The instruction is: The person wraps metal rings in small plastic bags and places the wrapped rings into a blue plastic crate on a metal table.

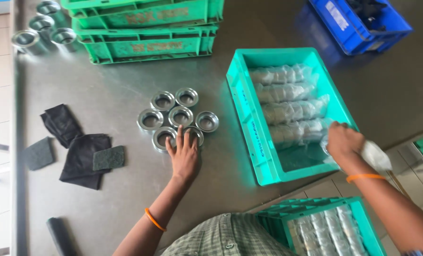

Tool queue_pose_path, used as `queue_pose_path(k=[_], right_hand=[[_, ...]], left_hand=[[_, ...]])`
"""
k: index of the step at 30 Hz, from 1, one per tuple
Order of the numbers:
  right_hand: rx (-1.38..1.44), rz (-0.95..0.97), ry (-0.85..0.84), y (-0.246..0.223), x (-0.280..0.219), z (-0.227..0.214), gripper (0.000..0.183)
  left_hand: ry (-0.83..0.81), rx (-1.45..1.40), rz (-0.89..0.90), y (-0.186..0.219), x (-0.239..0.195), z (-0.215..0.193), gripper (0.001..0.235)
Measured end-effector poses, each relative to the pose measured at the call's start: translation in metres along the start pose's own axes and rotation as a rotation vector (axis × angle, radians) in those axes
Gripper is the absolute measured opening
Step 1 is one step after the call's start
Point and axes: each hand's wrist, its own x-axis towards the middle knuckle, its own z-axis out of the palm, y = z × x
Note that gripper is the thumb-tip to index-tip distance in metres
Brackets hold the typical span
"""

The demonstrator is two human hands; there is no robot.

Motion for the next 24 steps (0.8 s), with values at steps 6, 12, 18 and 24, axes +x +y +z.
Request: queue_pose_path(k=[6, 12, 18, 24], right_hand=[[0.493, 0.047, 0.027, 0.015, -0.072, -0.116, 0.072], [1.527, -0.368, -0.096, -0.088, -0.146, -0.144, 0.05], [1.524, -1.07, 0.408, -0.145, -0.21, -0.228, 0.05], [1.596, -0.958, -0.77, -0.168, -0.189, -0.146, 0.044]], left_hand=[[-0.173, -0.703, -0.214, 0.038, 0.005, -0.082, 0.039], [-0.415, -1.864, -0.265, 0.085, -0.009, -0.087, 0.059], [-0.396, -2.256, -0.426, 0.044, -0.032, -0.095, 0.07], [-0.619, -2.232, -0.421, 0.026, -0.031, -0.098, 0.076]])
